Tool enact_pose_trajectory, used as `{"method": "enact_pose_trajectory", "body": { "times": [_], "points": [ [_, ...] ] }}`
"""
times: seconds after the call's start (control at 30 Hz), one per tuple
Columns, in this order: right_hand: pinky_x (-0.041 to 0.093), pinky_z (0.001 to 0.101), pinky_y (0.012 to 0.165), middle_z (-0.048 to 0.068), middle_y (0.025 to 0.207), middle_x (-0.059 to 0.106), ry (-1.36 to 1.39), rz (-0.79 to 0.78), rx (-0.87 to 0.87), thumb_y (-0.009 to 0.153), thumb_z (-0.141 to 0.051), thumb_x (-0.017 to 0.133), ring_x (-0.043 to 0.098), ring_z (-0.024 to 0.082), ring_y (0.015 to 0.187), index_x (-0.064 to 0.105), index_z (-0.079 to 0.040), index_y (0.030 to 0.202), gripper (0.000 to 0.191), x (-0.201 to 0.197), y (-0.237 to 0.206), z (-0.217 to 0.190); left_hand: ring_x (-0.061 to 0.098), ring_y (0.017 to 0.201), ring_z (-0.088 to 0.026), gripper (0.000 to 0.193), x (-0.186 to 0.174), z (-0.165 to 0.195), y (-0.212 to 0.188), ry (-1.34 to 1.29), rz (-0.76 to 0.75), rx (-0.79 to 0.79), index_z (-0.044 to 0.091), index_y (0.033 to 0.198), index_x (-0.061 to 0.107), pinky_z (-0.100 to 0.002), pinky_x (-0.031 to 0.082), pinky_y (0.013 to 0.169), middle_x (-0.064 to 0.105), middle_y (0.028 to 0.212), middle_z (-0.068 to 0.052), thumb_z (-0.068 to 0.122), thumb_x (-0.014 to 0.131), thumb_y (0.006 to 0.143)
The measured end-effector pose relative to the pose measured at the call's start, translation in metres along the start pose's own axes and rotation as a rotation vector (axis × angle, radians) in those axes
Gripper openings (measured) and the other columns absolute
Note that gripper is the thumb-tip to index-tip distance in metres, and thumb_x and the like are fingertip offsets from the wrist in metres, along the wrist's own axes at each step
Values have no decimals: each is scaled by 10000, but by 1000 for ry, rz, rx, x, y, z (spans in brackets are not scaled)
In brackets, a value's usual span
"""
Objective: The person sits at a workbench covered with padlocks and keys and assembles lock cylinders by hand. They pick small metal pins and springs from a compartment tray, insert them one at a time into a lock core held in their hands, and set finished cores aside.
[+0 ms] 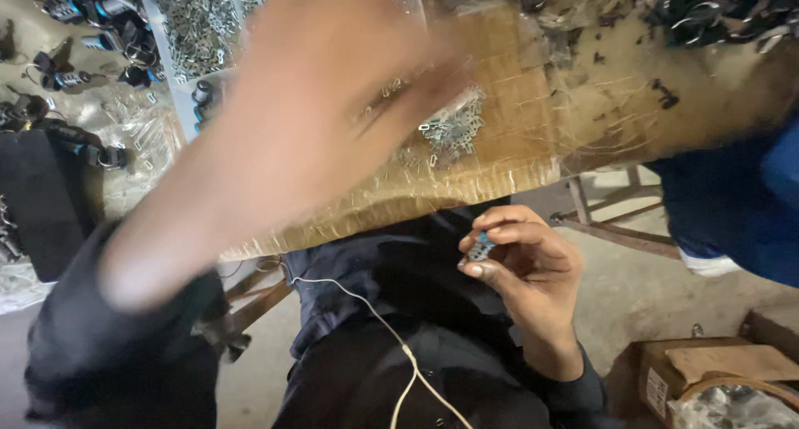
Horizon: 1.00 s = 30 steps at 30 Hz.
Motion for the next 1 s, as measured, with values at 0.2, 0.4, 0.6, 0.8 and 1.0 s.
{"method": "enact_pose_trajectory", "body": {
  "times": [0.2, 0.4, 0.6, 0.8, 1.0],
  "points": [
    [676, 362, 796, 220, 1217, 634, 14, 148, 15, 868, 205, 741, 719, 286, 1023, 653, 5, 1144, 352, -45, -4, 10, 709, 765, -151, 137, -2, 0, -157, -280, -151, -580, 85, 875, 750, -295, 543, 618, 735, 901, -58, 86, 855, 787],
    [682, 344, 739, 230, 1222, 670, -89, 115, -228, 906, 159, 704, 747, 272, 952, 663, 14, 1241, 368, -67, 24, -41, 700, 835, -214, 262, 62, 24, -124, -452, 97, -554, 68, 1061, 739, -325, 572, 703, 719, 1011, -68, 52, 856, 827],
    [662, 360, 724, 221, 1249, 633, -42, 205, -241, 928, 250, 728, 732, 291, 963, 610, 19, 1320, 470, -63, 50, -27, 657, 960, -307, 356, 110, 17, -97, -252, 89, -587, 44, 1102, 726, -376, 581, 781, 668, 1075, -122, 19, 799, 755],
    [696, 429, 819, 209, 1312, 609, 87, 93, -44, 891, 38, 748, 740, 307, 1054, 618, -62, 1287, 429, -67, 57, -11, 640, 902, -255, 358, 92, 28, -171, -194, 13, -654, 60, 1145, 750, -365, 543, 749, 638, 1068, -88, -19, 797, 799],
    [666, 311, 693, 208, 1235, 648, -5, 34, -84, 728, 71, 828, 749, 279, 978, 683, -51, 1249, 554, -60, 34, -12, 611, 891, -235, 292, 96, 29, -199, -125, 65, -726, 85, 1134, 775, -360, 528, 763, 612, 1086, -46, 16, 850, 861]
  ]
}}
Point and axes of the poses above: each hand's wrist, its own y-axis towards the middle knuckle, its own x-axis out of the palm, z = x × y, the point moved 9 cm from there along y, towards the middle knuckle
